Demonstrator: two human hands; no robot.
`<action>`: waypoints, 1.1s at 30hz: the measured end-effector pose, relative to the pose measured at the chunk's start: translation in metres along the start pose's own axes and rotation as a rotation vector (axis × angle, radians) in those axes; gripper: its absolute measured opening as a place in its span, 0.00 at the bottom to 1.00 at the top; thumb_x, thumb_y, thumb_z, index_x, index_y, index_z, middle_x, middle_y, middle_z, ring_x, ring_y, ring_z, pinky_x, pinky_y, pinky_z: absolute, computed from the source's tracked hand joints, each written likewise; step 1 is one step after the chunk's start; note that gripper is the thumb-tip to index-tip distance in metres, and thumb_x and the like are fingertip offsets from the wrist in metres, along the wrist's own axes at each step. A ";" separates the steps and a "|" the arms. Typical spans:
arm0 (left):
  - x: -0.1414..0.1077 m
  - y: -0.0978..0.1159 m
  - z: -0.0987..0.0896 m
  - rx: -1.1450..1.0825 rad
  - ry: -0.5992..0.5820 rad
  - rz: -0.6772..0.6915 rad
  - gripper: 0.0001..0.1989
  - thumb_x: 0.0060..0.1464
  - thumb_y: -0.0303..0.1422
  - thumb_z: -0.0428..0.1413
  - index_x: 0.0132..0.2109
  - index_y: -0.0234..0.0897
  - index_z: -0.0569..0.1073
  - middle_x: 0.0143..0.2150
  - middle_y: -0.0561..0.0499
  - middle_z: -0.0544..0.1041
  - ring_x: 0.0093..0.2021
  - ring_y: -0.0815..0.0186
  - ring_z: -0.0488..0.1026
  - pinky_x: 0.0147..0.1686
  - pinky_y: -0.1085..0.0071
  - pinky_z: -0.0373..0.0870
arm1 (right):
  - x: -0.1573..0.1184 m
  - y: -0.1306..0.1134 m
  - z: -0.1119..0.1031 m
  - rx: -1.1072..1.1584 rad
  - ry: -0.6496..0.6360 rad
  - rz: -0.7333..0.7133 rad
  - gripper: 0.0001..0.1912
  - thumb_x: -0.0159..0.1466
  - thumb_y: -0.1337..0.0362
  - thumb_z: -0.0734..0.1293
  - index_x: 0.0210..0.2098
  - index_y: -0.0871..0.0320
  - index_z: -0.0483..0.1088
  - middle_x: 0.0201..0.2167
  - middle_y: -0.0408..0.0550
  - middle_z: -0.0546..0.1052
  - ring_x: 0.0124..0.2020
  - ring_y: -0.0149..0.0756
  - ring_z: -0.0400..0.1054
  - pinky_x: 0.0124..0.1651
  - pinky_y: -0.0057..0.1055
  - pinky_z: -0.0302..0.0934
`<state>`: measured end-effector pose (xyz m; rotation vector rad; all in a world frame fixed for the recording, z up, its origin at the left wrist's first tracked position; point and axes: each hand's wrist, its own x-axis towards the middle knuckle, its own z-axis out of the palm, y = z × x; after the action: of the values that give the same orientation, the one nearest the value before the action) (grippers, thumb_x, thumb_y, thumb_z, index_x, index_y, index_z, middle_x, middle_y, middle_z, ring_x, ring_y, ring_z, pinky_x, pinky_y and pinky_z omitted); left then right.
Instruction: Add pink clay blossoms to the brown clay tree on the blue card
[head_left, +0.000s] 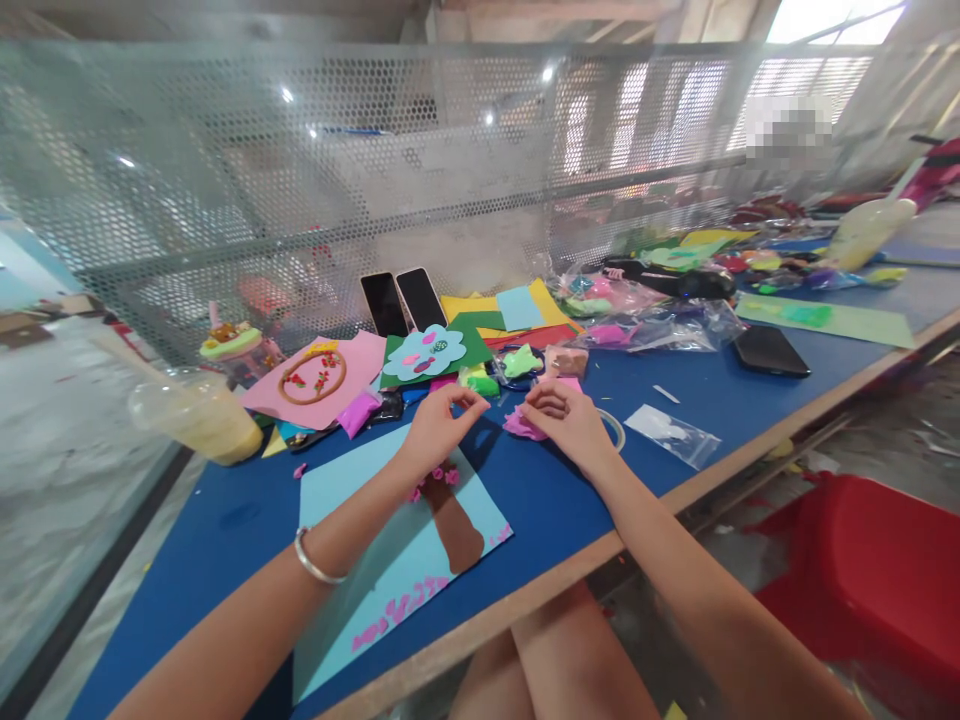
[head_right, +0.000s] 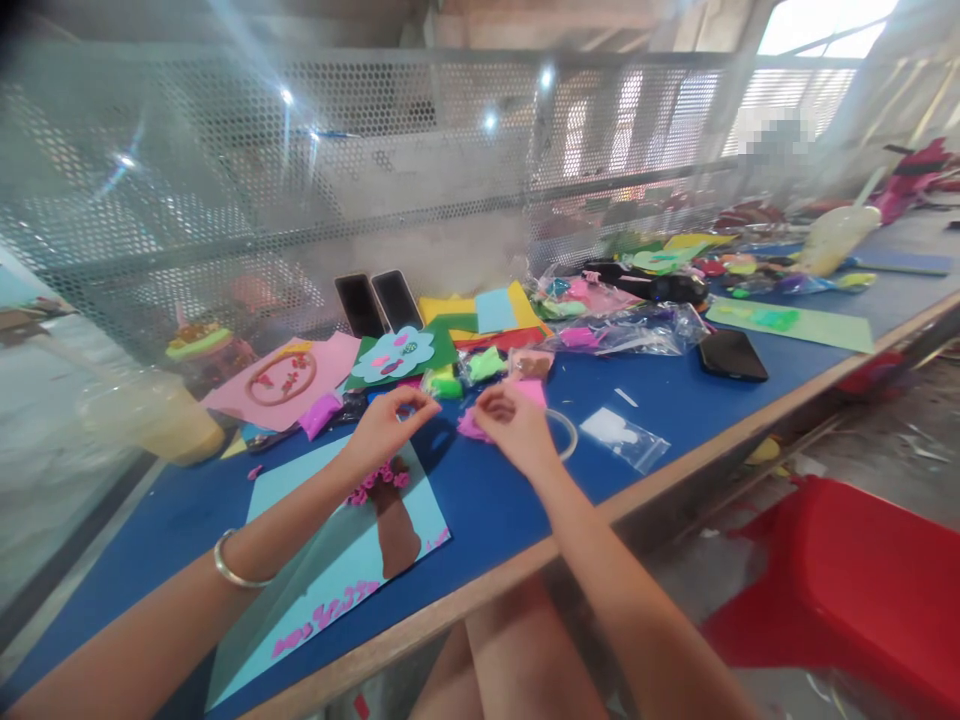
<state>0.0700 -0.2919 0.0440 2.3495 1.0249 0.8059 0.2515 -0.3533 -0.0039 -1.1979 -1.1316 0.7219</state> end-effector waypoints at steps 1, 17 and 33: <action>-0.004 0.001 -0.003 0.017 0.003 0.018 0.12 0.54 0.39 0.52 0.32 0.35 0.75 0.34 0.49 0.77 0.37 0.62 0.72 0.38 0.68 0.65 | -0.001 -0.001 0.001 -0.004 0.002 -0.001 0.11 0.49 0.61 0.72 0.29 0.57 0.68 0.26 0.45 0.76 0.27 0.36 0.73 0.32 0.31 0.69; -0.046 0.011 -0.009 0.743 -0.345 0.457 0.15 0.56 0.25 0.48 0.47 0.38 0.75 0.45 0.47 0.74 0.52 0.58 0.65 0.52 0.59 0.55 | -0.005 -0.005 0.005 -0.073 0.030 -0.067 0.12 0.51 0.55 0.70 0.29 0.57 0.68 0.25 0.46 0.76 0.26 0.35 0.72 0.31 0.31 0.68; -0.050 0.013 -0.010 0.695 -0.376 0.428 0.15 0.56 0.24 0.47 0.47 0.34 0.75 0.44 0.46 0.75 0.52 0.56 0.65 0.52 0.59 0.56 | -0.010 -0.012 0.005 -0.095 0.003 -0.045 0.10 0.52 0.58 0.70 0.29 0.57 0.68 0.25 0.45 0.76 0.27 0.35 0.72 0.32 0.31 0.68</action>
<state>0.0420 -0.3369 0.0429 3.2141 0.7129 0.0991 0.2423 -0.3638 0.0050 -1.2486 -1.1976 0.6380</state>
